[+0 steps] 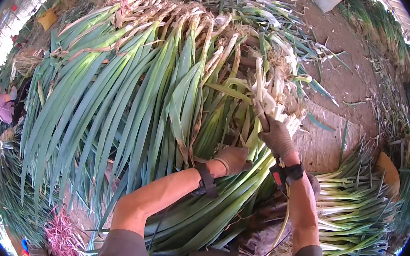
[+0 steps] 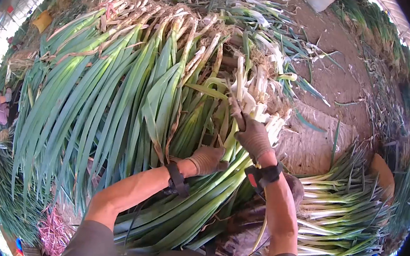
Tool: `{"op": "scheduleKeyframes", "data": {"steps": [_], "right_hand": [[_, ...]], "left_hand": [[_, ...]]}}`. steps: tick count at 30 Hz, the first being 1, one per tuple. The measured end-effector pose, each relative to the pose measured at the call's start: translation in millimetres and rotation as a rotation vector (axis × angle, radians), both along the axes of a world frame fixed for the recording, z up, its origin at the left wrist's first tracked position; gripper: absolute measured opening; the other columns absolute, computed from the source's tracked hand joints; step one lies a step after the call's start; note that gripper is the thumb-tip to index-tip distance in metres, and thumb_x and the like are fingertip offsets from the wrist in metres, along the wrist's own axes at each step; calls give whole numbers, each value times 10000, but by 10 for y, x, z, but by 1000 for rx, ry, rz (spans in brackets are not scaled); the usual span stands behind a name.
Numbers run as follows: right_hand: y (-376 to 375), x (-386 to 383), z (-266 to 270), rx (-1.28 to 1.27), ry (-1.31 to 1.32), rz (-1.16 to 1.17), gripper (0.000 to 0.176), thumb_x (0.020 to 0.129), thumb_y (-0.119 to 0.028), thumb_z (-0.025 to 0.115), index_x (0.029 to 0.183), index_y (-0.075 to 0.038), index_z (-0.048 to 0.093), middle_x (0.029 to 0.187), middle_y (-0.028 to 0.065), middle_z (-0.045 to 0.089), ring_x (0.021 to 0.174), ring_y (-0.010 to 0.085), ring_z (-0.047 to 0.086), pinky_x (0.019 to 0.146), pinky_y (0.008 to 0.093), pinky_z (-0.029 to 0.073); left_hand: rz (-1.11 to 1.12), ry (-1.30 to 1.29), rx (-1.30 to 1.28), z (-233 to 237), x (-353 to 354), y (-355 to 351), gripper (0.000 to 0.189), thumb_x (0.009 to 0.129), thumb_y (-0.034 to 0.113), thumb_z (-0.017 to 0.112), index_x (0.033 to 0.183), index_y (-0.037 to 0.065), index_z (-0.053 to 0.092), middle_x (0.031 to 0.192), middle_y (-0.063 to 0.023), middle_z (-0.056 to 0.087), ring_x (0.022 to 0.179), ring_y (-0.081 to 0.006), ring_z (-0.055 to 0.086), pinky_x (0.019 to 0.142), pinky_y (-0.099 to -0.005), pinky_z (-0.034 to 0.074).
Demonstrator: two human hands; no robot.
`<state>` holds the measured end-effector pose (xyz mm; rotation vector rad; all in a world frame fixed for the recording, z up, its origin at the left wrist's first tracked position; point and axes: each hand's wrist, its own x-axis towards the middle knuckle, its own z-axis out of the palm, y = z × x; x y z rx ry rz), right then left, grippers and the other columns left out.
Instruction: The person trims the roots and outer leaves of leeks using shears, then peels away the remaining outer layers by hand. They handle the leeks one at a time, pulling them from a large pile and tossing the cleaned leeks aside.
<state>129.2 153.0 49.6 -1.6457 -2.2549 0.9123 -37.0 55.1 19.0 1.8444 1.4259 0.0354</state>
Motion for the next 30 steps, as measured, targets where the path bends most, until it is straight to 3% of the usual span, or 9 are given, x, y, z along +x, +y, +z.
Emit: {"op": "scheduleKeyframes", "data": {"steps": [5,8,10,12,14,15,18,23,30], "right_hand": [[-445,-140,134,-61,-80,91,434,804,-219,689,1180,-24,594,918,277,688,897,475,659,816,530,525],[-567,-212,196,-70,-150,127,336,873,-225,637,1128,-12,588,892,276,683,883,472,662,792,540,523],[-681,-280,229,-67,-219,181,293,889,-214,614,1095,-8,587,877,277,679,883,471,665,790,542,523],[-700,-352,275,-91,-237,220,317,851,-186,620,1112,-14,565,859,272,675,880,470,665,792,540,523],[-699,-352,185,-95,-226,231,428,786,-173,655,1171,-24,541,864,275,669,874,475,657,796,537,519],[-696,-354,175,-82,-234,236,396,796,-176,647,1143,-19,540,852,276,666,875,476,655,795,537,517],[-636,-381,193,-55,-225,143,366,830,-194,631,1138,-13,553,853,278,670,873,478,654,792,540,515],[-532,-349,168,-34,-227,72,358,899,-239,606,1161,-3,547,855,277,679,857,480,660,783,551,517],[-792,-225,182,-84,-177,122,422,853,-222,630,1209,-20,527,841,277,674,847,482,659,773,560,516]], "left_hand": [[-17,-5,-17,-4,-93,7,487,920,455,632,1150,26,640,1026,-247,702,991,-423,679,894,-492,519],[62,-24,22,222,-395,83,466,920,465,629,1085,30,657,1011,-241,704,975,-423,678,881,-488,523],[323,56,33,286,-616,178,410,905,413,654,1036,24,657,987,-237,698,958,-422,672,863,-487,527],[364,204,200,107,-804,350,313,878,304,687,1008,23,645,990,-221,688,948,-425,663,851,-488,534],[405,217,383,-297,-915,484,267,861,236,691,1022,29,639,1025,-213,678,968,-420,661,855,-490,538],[424,222,473,-288,-918,523,251,852,201,693,1029,31,636,1042,-210,674,979,-418,661,857,-491,540],[322,362,269,-264,-853,689,230,897,179,643,1096,65,651,1149,-171,663,1044,-356,680,880,-442,561],[389,428,310,-450,-750,949,436,835,223,708,1181,-20,603,1126,-207,703,1026,-324,711,884,-413,567],[490,374,120,-561,-869,1134,526,797,353,781,1147,13,585,1021,-236,727,961,-388,719,855,-472,561]]}}
